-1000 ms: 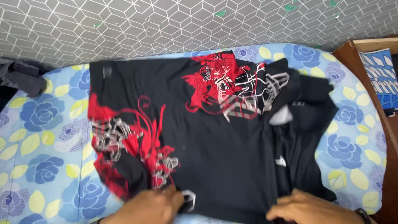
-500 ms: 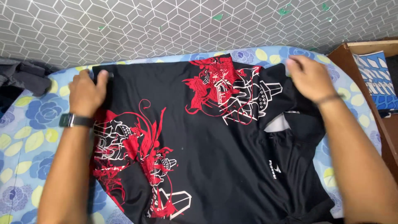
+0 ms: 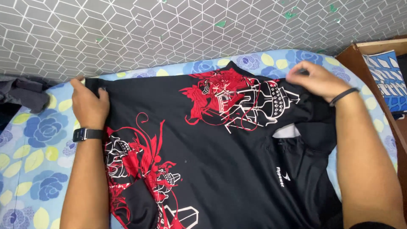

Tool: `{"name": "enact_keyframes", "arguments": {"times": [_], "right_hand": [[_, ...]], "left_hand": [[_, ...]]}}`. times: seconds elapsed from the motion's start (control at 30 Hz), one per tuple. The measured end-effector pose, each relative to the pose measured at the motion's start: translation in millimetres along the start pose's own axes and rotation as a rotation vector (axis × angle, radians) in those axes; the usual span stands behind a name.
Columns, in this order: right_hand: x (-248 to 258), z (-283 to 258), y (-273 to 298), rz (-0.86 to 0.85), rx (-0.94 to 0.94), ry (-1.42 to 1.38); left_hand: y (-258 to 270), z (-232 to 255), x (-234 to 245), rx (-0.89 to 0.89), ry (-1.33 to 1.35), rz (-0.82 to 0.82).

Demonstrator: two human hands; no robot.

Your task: The person removes a black t-shirt from a drawer, lays it on a bed, and folds it by hand. The shirt is smoothed, sleeves are folded in, and the garment is folded into a compact rectangle.

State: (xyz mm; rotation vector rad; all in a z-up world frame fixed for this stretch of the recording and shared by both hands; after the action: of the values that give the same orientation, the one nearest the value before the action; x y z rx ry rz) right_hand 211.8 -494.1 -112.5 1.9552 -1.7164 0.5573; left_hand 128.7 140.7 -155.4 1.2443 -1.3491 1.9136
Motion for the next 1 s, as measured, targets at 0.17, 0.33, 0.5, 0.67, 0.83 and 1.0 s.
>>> {"name": "enact_keyframes", "arguments": {"times": [0.17,0.33,0.5,0.67,0.83,1.0], "right_hand": [[10,55,-85,-0.066,-0.060,0.495],[-59,-32,-64,-0.250,0.152,0.360],[-89,-38,-63,-0.100,0.456,0.304],[-88,-92,38,0.422,1.358,0.376],[-82,-68,6,0.105,0.866,0.151],[-91,-62,-8,-0.155,0.318,0.382]], "left_hand": [[17,74,69,-0.200,-0.337,0.021],[49,157,88,-0.576,-0.167,-0.007],[74,180,56,-0.669,-0.006,-0.129],[78,175,33,-0.637,0.054,-0.354],[79,174,31,-0.640,0.042,-0.362],[78,174,30,-0.652,0.034,-0.382]]}}
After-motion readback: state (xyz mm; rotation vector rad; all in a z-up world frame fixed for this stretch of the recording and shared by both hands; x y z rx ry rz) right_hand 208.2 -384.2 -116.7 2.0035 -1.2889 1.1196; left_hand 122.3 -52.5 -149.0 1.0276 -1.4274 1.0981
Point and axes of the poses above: each hand's wrist, its own y-axis away from the middle knuckle, its own x-axis out of the back of the hand, z = x × y, the point moved 7 cm from there along -y, towards the middle knuckle, and after that the axes turned 15 degrees about -y, right-handed, at the moved point
